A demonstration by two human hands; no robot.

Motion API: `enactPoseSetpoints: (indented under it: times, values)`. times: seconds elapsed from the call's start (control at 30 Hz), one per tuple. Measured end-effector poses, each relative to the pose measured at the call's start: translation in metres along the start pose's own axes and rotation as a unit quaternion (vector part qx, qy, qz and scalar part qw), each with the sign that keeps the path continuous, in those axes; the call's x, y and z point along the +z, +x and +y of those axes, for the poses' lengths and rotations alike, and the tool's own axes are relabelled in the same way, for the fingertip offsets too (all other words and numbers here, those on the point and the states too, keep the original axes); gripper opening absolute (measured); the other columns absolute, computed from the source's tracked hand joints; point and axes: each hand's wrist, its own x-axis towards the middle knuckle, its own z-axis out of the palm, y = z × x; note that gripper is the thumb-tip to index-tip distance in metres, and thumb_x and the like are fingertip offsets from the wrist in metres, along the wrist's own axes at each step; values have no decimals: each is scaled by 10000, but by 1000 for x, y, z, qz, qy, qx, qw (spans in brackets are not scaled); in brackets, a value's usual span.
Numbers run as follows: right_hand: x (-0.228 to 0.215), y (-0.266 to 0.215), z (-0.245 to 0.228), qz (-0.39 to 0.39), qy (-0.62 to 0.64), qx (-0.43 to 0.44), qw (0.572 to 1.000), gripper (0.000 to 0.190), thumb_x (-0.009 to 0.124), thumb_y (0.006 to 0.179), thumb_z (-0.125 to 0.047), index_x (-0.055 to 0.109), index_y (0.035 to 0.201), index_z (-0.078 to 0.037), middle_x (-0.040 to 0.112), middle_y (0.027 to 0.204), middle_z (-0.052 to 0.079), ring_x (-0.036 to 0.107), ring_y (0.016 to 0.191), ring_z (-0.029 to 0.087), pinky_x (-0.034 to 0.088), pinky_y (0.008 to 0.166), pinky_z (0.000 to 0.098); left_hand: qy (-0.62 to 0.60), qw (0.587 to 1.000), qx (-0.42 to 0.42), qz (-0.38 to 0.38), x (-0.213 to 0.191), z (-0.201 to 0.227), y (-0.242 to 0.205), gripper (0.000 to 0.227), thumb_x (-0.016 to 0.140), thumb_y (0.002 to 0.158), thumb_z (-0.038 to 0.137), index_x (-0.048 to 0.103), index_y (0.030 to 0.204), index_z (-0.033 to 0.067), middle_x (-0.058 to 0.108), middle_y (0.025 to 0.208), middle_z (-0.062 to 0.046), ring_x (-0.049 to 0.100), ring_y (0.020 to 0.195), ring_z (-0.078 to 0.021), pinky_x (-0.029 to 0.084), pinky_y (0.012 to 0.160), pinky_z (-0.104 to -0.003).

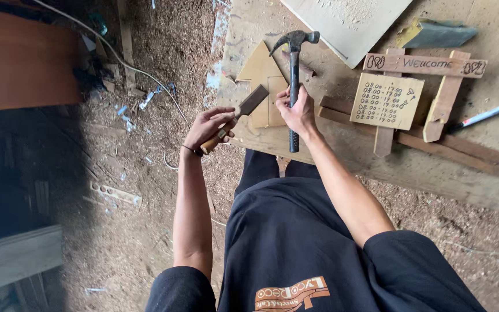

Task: The person saws a small wooden piece clamped to a workbench, then marks it with a pencil and ruler. They use a hammer and chisel to carve a notch, sand the edges, and inspect the finished piece. The person handles the wood, saw, hammer, chisel, sandpaper, and pencil throughout.

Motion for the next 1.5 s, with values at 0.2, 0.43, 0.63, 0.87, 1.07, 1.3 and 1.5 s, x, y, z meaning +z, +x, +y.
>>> enactPoseSetpoints:
  times: [0.2, 0.43, 0.63, 0.87, 1.07, 1.3, 1.5]
  values:
    - [28, 0, 15, 63, -87, -21, 994, 324, 756, 880, -39, 503, 1080, -14, 722, 1024, 88, 735, 799, 137, 619, 712, 285, 132, 987, 8, -88, -36, 31, 11, 409, 701, 971, 338, 674, 1177, -15, 713, 978, -130, 742, 757, -198, 635, 627, -338]
    - [44, 1, 23, 118, -115, 21, 986, 415, 864, 858, -146, 513, 1052, -40, 714, 960, 58, 702, 752, 132, 603, 696, 282, -157, 976, 38, -149, -71, 45, 13, 1014, 408, 805, 870, 593, 1289, -2, 694, 1210, -202, 716, 1065, -310, 588, 939, -437]
    - [52, 3, 17, 167, -170, 10, 971, 468, 892, 837, -215, 512, 1060, -58, 641, 924, 28, 661, 711, 139, 574, 663, 317, -222, 934, 242, -143, -71, -2, 42, 805, 656, 858, 690, 581, 1348, 55, 663, 1277, -116, 645, 1172, -189, 515, 970, -332]
    - [56, 2, 3, 157, -205, 24, 966, 481, 898, 838, -228, 509, 1075, -73, 628, 946, 37, 644, 728, 160, 552, 694, 355, -110, 940, 308, 100, -57, -5, 100, 215, 687, 1020, 268, 772, 1003, 71, 611, 855, -4, 495, 768, -81, 442, 850, -337]
    - [57, -1, 1, 162, -205, 26, 965, 456, 888, 854, -213, 508, 1060, -66, 637, 951, 48, 652, 757, 184, 550, 714, 380, -378, 885, 267, 50, -26, 14, 105, 461, 671, 1005, 245, 419, 630, 153, 374, 580, 18, 412, 573, -142, 506, 808, -391]
    - [56, 0, 3, 167, -196, 3, 966, 425, 872, 881, -198, 510, 1050, -54, 645, 942, 60, 661, 775, 198, 552, 719, 382, -440, 848, 286, 74, -19, 14, 109, 538, 668, 1011, 257, 333, 595, 191, 297, 525, 35, 353, 501, -120, 487, 668, -334]
    - [57, 3, -2, 173, -210, 35, 962, 392, 864, 875, -188, 528, 1035, -65, 639, 899, 56, 659, 748, 187, 551, 702, 374, -437, 851, 279, 91, -21, 7, 112, 508, 653, 965, 154, 333, 572, 185, 288, 508, 25, 347, 486, -122, 494, 670, -348]
